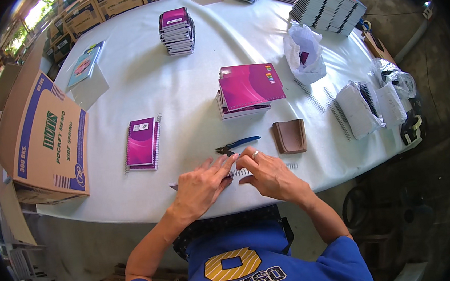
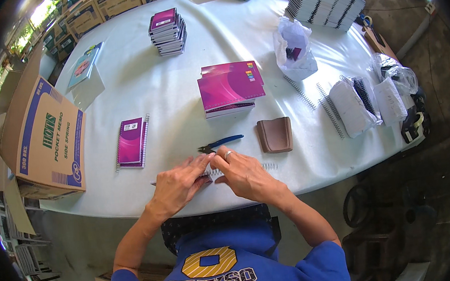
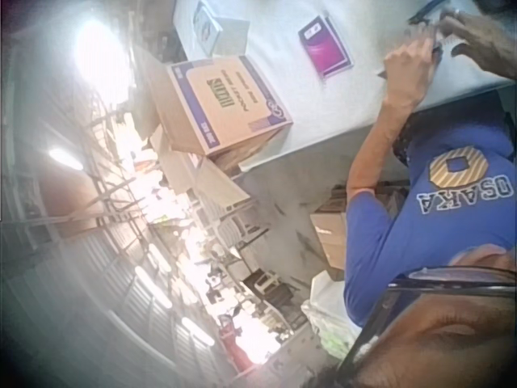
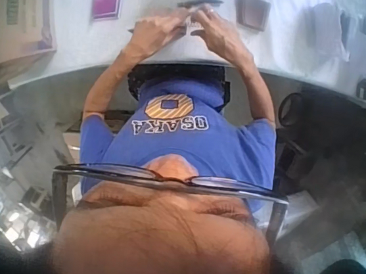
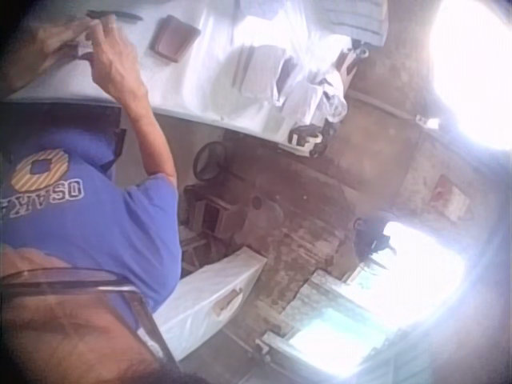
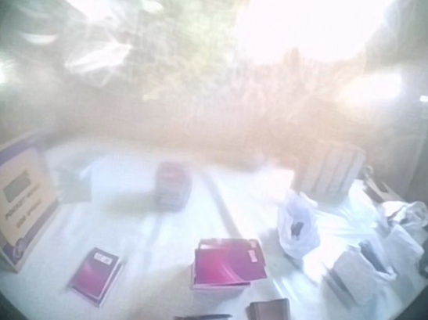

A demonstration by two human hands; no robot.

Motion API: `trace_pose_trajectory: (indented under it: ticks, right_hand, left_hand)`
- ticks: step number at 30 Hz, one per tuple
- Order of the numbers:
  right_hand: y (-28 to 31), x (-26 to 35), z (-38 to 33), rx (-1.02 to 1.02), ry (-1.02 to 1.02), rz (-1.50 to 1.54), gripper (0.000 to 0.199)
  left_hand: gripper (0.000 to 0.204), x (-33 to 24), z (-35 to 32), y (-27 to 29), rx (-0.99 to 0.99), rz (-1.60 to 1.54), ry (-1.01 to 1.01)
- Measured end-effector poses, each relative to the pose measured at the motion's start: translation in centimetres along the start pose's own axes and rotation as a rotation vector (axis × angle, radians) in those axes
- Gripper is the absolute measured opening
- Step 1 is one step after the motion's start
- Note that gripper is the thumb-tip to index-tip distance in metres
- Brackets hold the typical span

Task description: The person organizes stacks of notebook covers and pages by hand, aligning them and inserting a metal spiral coil through the pre-punched holes. They then use pliers to trim and bend the ends of the coil to secure the assembly.

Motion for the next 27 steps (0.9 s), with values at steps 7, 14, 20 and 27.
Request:
trace_pose_trajectory:
  ticks: [7,14,20,27]
  right_hand:
    - [-1.4,0.5,-0.2,0.045,0.036,-0.013,0.022]
    - [-1.8,0.4,-0.6,0.081,0.104,-0.042,0.021]
    - [-1.6,0.8,-0.6,-0.043,0.066,-0.008,0.019]
    - [-0.8,-5.8,-0.4,0.303,-0.058,0.254,0.047]
  left_hand:
    - [0.057,0.4,-0.3,-0.7,0.114,-0.077,0.049]
    - [0.055,0.5,-0.2,-0.5,0.116,-0.112,0.051]
    - [0.056,0.1,0.0,0.1,0.106,-0.12,0.037]
    - [0.052,-0.1,-1.0,-0.8,0.28,-0.054,-0.056]
Point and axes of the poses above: each hand's wrist, its own z-axis towards the middle knuckle, its own y-axis out of the back of the hand, x = y × z, the point moved 8 cm from there along z, towards the middle knuckle, and after that the axes turned 7 degrees about -y, right-handed, at the moved point
